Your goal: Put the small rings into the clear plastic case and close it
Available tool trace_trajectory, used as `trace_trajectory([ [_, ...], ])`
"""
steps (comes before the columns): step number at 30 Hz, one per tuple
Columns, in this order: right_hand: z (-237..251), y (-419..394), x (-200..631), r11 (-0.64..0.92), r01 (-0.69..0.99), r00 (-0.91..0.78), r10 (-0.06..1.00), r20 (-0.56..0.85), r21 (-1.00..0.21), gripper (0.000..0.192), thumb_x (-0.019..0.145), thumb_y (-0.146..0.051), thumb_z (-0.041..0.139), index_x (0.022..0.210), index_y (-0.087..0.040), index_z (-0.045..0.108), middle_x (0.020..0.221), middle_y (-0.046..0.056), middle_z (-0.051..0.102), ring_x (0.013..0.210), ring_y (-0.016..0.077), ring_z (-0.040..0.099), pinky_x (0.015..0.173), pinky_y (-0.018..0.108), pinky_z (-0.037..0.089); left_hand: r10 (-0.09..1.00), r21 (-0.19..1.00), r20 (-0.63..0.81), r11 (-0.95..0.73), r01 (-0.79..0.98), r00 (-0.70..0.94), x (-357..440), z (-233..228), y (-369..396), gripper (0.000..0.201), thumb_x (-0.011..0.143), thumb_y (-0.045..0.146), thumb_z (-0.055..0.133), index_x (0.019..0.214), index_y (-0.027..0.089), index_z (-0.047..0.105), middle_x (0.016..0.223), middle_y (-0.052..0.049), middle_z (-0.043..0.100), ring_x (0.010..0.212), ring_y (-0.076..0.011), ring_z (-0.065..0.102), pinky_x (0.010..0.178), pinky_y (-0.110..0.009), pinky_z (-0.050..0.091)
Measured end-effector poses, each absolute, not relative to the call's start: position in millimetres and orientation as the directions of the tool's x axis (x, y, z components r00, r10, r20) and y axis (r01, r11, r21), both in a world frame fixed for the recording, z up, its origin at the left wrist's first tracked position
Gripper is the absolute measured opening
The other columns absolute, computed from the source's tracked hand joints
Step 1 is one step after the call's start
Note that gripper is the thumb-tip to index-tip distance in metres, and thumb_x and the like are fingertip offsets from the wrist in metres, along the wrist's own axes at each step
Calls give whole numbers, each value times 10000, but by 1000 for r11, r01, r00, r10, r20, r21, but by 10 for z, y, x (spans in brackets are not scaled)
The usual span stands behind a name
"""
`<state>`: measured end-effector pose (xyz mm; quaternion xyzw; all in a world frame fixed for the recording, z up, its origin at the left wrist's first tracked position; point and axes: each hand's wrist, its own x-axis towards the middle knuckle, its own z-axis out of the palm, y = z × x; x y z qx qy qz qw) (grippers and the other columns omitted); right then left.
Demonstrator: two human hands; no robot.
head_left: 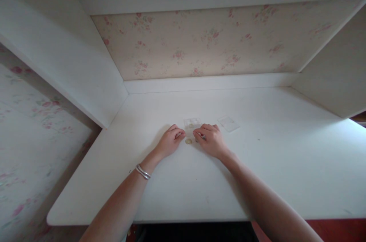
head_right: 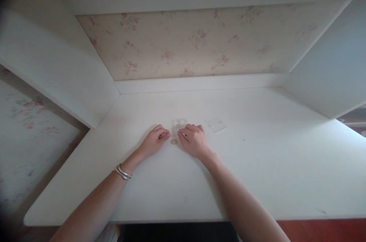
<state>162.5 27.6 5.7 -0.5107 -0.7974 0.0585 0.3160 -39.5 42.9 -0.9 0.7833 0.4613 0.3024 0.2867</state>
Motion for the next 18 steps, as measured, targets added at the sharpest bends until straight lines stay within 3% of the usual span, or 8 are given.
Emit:
trace_trajectory([
  [4, 144, 140, 1537, 570, 777, -464, 806, 368, -267, 216, 872, -293, 493, 808, -246, 693, 749, 20, 614, 761, 146, 522, 742, 312, 265, 912, 702, 256, -404, 586, 322, -394, 29, 452, 304, 893, 392, 441, 859, 164, 639, 780, -12, 516, 689, -121, 484, 649, -243, 407],
  [8, 182, 85, 1504, 585, 792, -520, 797, 308, -176, 218, 878, -297, 481, 826, -239, 684, 777, 37, 602, 772, 159, 497, 729, 324, 243, 931, 705, 296, -364, 609, 214, -373, 42, 504, 310, 887, 392, 444, 863, 159, 647, 790, -20, 546, 691, -125, 493, 663, -248, 411],
  [12, 172, 85, 1504, 578, 804, -534, 805, 259, -141, 206, 876, -244, 471, 835, -227, 673, 799, 41, 597, 774, 157, 484, 724, 327, 228, 932, 697, 342, -335, 634, 116, -321, 22, 621, 287, 877, 368, 462, 883, 156, 655, 809, -26, 563, 708, -127, 512, 682, -252, 417],
  [18, 181, 77, 1513, 589, 793, -544, 800, 255, -154, 228, 880, -238, 454, 833, -234, 677, 813, 28, 586, 780, 149, 473, 730, 318, 223, 924, 671, 361, -348, 654, 121, -143, -29, 828, 231, 846, 315, 512, 849, 148, 671, 791, -34, 576, 711, -135, 525, 699, -259, 434],
])
